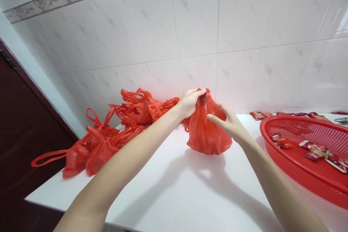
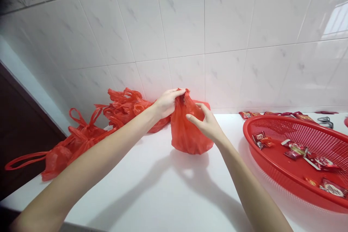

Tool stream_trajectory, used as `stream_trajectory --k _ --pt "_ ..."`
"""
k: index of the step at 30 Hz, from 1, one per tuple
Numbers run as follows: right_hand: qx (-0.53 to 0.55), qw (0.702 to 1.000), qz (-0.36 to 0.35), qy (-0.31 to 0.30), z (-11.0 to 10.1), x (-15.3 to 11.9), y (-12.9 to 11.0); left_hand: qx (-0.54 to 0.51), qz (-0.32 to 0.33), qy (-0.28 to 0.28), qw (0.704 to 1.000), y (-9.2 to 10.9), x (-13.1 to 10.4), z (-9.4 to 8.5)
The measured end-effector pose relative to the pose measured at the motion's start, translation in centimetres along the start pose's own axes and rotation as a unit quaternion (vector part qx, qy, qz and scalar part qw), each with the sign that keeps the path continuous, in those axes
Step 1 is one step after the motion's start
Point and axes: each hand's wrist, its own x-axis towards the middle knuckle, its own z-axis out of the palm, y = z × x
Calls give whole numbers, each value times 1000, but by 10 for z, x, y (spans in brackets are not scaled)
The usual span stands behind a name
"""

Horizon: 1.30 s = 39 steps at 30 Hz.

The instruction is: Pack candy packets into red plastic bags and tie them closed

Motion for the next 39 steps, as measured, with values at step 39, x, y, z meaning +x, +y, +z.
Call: stream_trajectory --k 39 --pt "185 965 109 -153 3 -8 -14 276 159 -49 947 -41 -58 -27"
